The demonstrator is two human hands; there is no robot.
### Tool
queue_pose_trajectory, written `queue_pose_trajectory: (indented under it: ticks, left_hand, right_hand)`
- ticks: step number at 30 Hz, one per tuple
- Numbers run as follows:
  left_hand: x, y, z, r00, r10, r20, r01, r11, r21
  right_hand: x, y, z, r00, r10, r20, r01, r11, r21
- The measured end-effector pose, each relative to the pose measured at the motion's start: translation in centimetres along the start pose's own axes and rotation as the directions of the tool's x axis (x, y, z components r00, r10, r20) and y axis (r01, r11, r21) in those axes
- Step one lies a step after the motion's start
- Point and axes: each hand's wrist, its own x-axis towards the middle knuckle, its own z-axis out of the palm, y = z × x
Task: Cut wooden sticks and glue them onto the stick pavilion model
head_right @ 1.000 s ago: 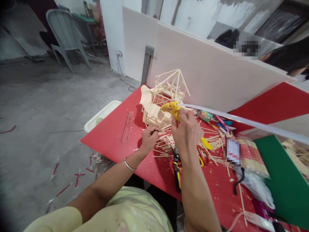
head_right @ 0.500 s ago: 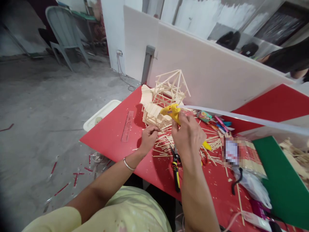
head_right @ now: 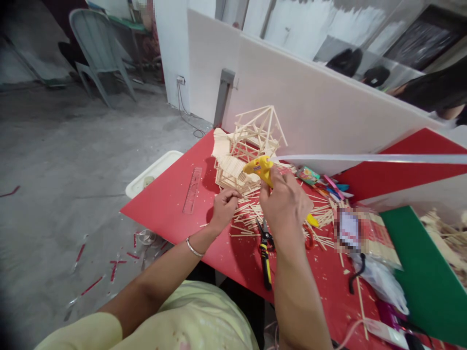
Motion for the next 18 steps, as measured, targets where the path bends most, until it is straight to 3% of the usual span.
queue_pose_trajectory:
  ticks: [9, 18]
  left_hand:
    - [0.2, -0.2, 0.0, 1.0, 0.021, -0.008, -0.021, 0.999, 0.032]
    - [0.4, -0.2, -0.3, 0.998, 0.059, -0.038, -0.055, 0.993, 0.101]
  right_hand:
    - [0.4, 0.2, 0.9, 0.999, 0.0, -0.042, -0.001, 1.0, -0.015]
    - [0.3, 2.2, 1.1, 0.999, -0.048, 0.0, 0.048, 0.989, 0.142]
